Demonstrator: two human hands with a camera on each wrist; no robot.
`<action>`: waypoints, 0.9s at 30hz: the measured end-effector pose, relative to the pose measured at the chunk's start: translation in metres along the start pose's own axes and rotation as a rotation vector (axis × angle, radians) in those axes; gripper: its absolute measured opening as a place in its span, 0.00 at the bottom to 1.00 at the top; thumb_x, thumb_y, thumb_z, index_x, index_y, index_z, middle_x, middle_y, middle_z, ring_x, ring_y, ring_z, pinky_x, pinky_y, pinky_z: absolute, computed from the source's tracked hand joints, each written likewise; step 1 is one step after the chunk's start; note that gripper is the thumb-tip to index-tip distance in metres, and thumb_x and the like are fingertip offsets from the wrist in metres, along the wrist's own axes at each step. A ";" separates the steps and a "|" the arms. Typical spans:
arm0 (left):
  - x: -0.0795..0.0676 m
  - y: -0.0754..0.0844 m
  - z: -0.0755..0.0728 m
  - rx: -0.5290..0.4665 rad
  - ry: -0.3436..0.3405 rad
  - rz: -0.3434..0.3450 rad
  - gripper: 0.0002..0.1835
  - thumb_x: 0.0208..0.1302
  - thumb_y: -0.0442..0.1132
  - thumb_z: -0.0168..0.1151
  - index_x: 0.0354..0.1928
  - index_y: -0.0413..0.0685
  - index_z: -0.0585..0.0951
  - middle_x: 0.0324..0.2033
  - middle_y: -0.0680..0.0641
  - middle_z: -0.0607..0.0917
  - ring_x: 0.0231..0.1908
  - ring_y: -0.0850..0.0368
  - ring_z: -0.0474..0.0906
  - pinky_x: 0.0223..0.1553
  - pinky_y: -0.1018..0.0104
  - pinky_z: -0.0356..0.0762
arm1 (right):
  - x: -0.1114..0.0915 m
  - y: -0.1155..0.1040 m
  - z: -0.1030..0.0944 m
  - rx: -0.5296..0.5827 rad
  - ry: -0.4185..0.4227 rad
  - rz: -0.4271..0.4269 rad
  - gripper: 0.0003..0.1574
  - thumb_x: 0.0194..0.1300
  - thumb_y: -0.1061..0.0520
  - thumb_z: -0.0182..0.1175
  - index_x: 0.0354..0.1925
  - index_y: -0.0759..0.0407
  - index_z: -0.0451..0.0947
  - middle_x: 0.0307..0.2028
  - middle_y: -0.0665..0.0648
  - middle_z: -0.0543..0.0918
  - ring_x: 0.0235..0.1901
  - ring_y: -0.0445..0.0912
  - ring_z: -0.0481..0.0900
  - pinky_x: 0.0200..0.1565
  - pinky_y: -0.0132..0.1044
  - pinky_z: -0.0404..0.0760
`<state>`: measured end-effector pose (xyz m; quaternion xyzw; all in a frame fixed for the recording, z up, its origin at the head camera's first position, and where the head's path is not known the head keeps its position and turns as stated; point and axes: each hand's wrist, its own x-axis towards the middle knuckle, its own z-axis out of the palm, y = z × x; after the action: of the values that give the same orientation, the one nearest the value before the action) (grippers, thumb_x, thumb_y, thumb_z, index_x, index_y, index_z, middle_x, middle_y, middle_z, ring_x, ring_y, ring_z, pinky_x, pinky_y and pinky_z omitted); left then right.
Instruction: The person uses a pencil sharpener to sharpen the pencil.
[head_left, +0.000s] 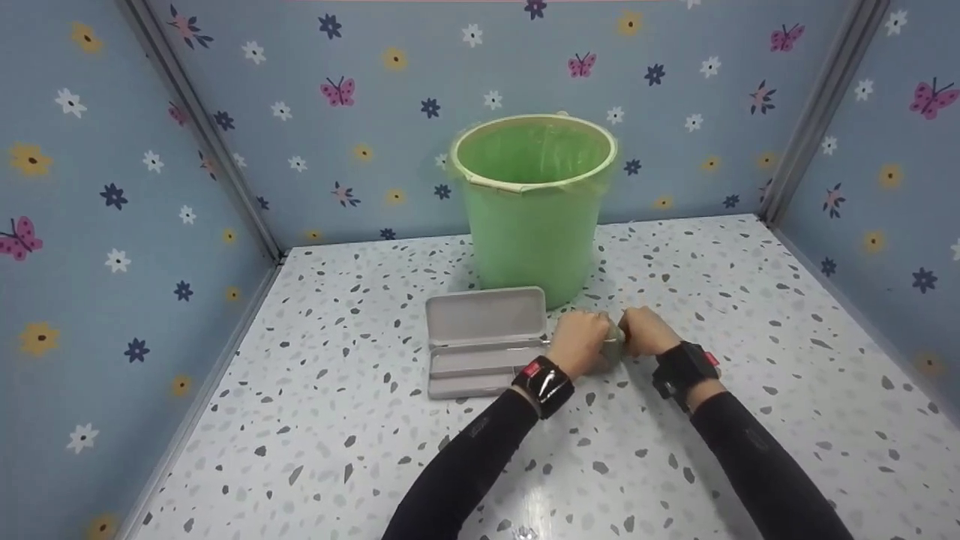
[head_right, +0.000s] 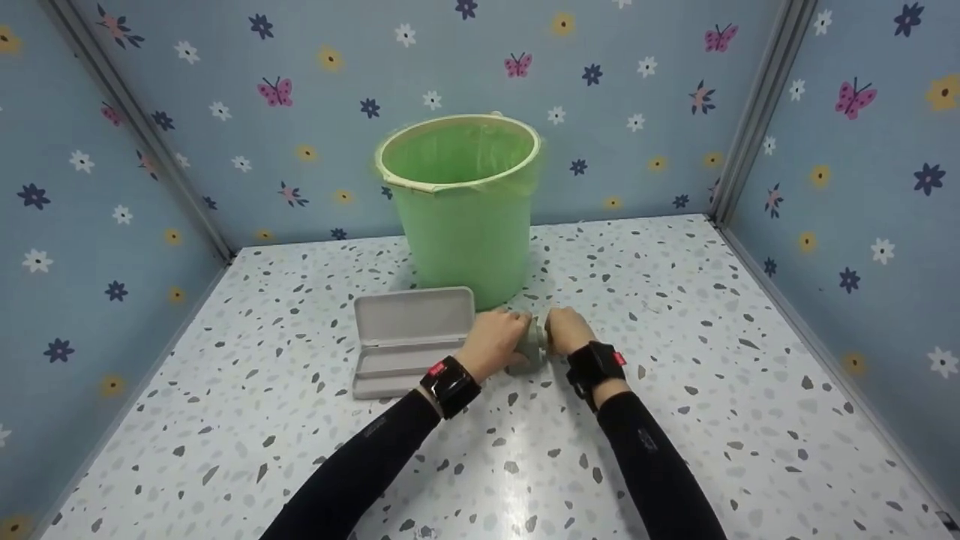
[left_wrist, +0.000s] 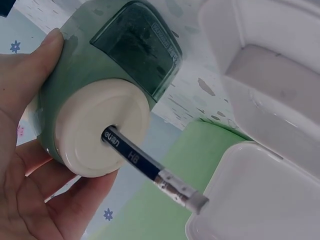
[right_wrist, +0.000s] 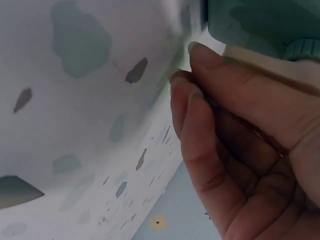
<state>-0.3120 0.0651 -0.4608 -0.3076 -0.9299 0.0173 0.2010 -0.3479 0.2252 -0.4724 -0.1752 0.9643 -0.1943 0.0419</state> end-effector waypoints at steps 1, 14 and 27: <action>0.000 0.001 0.000 -0.007 -0.006 -0.007 0.13 0.51 0.39 0.70 0.40 0.49 0.85 0.31 0.54 0.88 0.28 0.60 0.83 0.30 0.70 0.80 | -0.003 0.000 0.000 0.000 -0.014 -0.002 0.10 0.37 0.77 0.63 0.20 0.66 0.81 0.14 0.51 0.76 0.16 0.42 0.67 0.19 0.30 0.66; 0.005 0.010 -0.003 0.024 -0.073 -0.036 0.11 0.52 0.35 0.68 0.37 0.60 0.88 0.31 0.58 0.88 0.27 0.63 0.81 0.26 0.73 0.78 | -0.034 -0.003 -0.010 0.157 -0.095 0.049 0.10 0.43 0.73 0.69 0.28 0.66 0.82 0.24 0.60 0.85 0.22 0.45 0.80 0.27 0.37 0.82; 0.007 0.007 -0.006 0.047 -0.074 -0.017 0.10 0.58 0.39 0.67 0.37 0.66 0.88 0.30 0.60 0.88 0.26 0.64 0.81 0.27 0.74 0.78 | -0.045 -0.014 -0.038 0.159 0.000 -0.156 0.08 0.43 0.72 0.72 0.22 0.64 0.82 0.20 0.56 0.84 0.20 0.40 0.76 0.26 0.31 0.78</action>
<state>-0.3114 0.0743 -0.4539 -0.2940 -0.9386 0.0488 0.1739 -0.3064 0.2425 -0.4313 -0.2457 0.9292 -0.2730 0.0407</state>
